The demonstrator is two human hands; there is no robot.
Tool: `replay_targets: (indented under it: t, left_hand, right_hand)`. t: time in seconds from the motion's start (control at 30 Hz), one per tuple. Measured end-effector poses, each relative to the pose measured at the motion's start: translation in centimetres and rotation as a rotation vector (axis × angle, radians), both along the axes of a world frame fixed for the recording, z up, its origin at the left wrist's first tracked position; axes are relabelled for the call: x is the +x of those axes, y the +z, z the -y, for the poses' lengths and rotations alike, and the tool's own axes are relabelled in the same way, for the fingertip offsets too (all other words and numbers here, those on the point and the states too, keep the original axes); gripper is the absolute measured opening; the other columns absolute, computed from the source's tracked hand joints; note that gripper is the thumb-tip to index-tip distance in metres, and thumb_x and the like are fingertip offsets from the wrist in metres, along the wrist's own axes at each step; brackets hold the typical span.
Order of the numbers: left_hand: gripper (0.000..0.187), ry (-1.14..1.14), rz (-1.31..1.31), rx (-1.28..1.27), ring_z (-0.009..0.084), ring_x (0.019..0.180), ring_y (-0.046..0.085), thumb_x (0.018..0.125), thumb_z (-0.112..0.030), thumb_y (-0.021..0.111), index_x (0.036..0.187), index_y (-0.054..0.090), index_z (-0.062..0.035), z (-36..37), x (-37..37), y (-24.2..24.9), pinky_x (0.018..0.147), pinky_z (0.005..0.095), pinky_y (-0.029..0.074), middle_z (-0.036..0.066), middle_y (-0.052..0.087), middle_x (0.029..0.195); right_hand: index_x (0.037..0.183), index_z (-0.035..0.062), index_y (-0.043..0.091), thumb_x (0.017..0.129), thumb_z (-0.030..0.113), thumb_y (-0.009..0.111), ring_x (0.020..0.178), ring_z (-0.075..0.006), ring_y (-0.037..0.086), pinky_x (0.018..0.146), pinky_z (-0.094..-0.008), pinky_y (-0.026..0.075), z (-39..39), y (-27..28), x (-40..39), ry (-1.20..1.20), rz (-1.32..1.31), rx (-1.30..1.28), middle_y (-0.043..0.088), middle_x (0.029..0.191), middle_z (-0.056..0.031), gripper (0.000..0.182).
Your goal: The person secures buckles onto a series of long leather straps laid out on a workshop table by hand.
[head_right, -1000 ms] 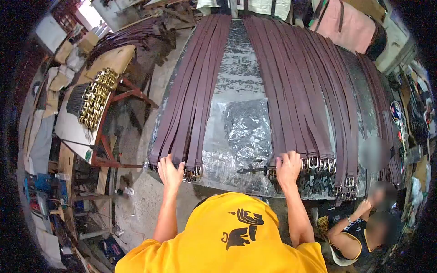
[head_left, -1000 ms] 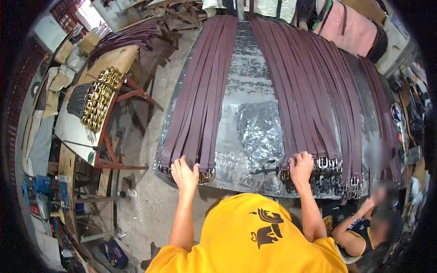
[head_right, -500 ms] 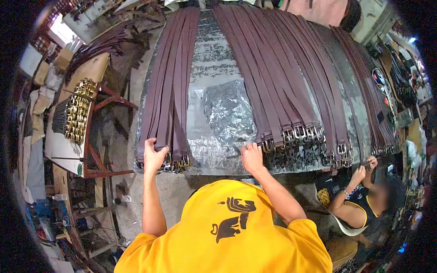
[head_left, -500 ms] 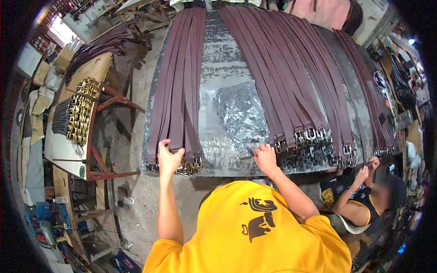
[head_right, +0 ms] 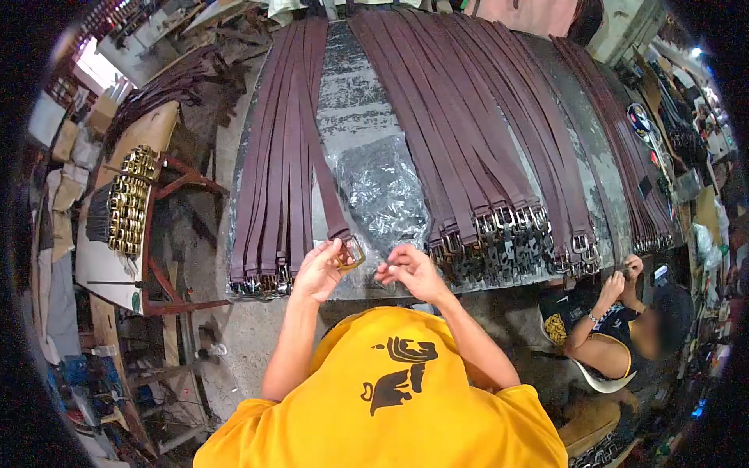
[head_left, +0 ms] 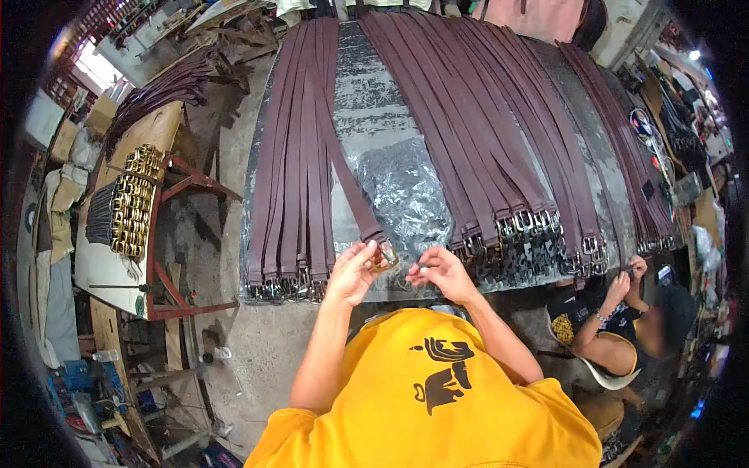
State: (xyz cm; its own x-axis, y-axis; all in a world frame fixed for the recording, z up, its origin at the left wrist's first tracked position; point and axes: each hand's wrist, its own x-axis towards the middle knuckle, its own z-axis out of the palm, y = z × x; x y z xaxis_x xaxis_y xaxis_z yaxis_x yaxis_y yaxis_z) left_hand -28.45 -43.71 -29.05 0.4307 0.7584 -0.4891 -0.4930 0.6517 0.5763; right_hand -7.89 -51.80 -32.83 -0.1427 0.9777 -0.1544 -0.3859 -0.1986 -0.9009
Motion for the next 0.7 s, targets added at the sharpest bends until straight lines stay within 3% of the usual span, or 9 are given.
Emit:
replay_targets:
  t: [0.1, 0.2, 0.3, 0.4, 0.5, 0.7]
  left_hand:
    - [0.012, -0.007, 0.03, 0.033, 0.0167, 0.072, 0.059, 0.086, -0.013, 0.063, 0.08, 0.055, -0.0066, 0.3, 0.5, -0.2, 0.073, 0.0321, 0.051, 0.003, 0.057, 0.073]
    - [0.013, -0.018, 0.038, 0.05, 0.017, 0.072, 0.059, 0.085, -0.013, 0.064, 0.079, 0.055, -0.0068, 0.4, 0.9, 0.4, 0.074, 0.0336, 0.051, 0.003, 0.057, 0.072]
    - [0.012, -0.032, 0.037, 0.03, 0.0172, 0.072, 0.06, 0.085, -0.012, 0.064, 0.078, 0.055, -0.0065, 0.3, 1.1, 0.5, 0.074, 0.0339, 0.051, 0.004, 0.058, 0.074]
    - [0.011, -0.042, 0.051, 0.007, 0.0166, 0.073, 0.06, 0.085, -0.012, 0.064, 0.08, 0.056, -0.006, 0.3, 1.4, 0.8, 0.073, 0.0326, 0.051, 0.005, 0.06, 0.075]
    - [0.01, -0.036, 0.047, 0.001, 0.0151, 0.072, 0.06, 0.085, -0.011, 0.063, 0.077, 0.058, -0.0055, -0.1, 1.7, 0.6, 0.072, 0.03, 0.051, 0.005, 0.061, 0.075]
    - [0.009, -0.049, 0.002, 0.049, 0.0152, 0.071, 0.061, 0.083, -0.01, 0.064, 0.082, 0.059, -0.0026, -0.5, 2.1, 1.4, 0.071, 0.0291, 0.051, 0.006, 0.062, 0.077]
  right_hand:
    - [0.104, -0.0017, 0.048, 0.089, 0.0, 0.052, 0.084, -0.0248, 0.065, 0.071, -0.0333, 0.053, -0.2, 0.5, -0.7, -0.025, -0.114, -0.07, 0.063, 0.093, -0.0165, 0.016]
    - [0.107, -0.0011, 0.049, 0.09, 0.001, 0.051, 0.085, -0.0192, 0.064, 0.074, -0.0301, 0.052, -1.2, -1.7, -0.8, 0.019, -0.068, 0.0, 0.063, 0.095, -0.0123, 0.017]
    - [0.101, -0.0008, 0.055, 0.089, 0.002, 0.054, 0.085, -0.0135, 0.061, 0.077, -0.0263, 0.049, -2.0, -1.7, -1.8, -0.102, 0.129, 0.035, 0.063, 0.094, -0.0058, 0.013]
    - [0.095, 0.0005, 0.06, 0.088, 0.004, 0.057, 0.084, -0.0085, 0.057, 0.079, -0.023, 0.045, -2.7, 0.0, -2.1, -0.027, 0.11, 0.016, 0.061, 0.093, 0.0002, 0.009]
    - [0.094, 0.0022, 0.061, 0.087, 0.002, 0.057, 0.081, -0.0065, 0.054, 0.077, -0.0224, 0.043, -3.1, 1.1, -3.3, -0.035, -0.081, 0.065, 0.061, 0.089, 0.0027, 0.008]
    - [0.095, 0.0027, 0.061, 0.087, 0.0, 0.055, 0.08, -0.0059, 0.054, 0.072, -0.0219, 0.043, -3.4, 0.7, -3.0, -0.064, -0.077, 0.046, 0.06, 0.085, 0.0015, 0.01]
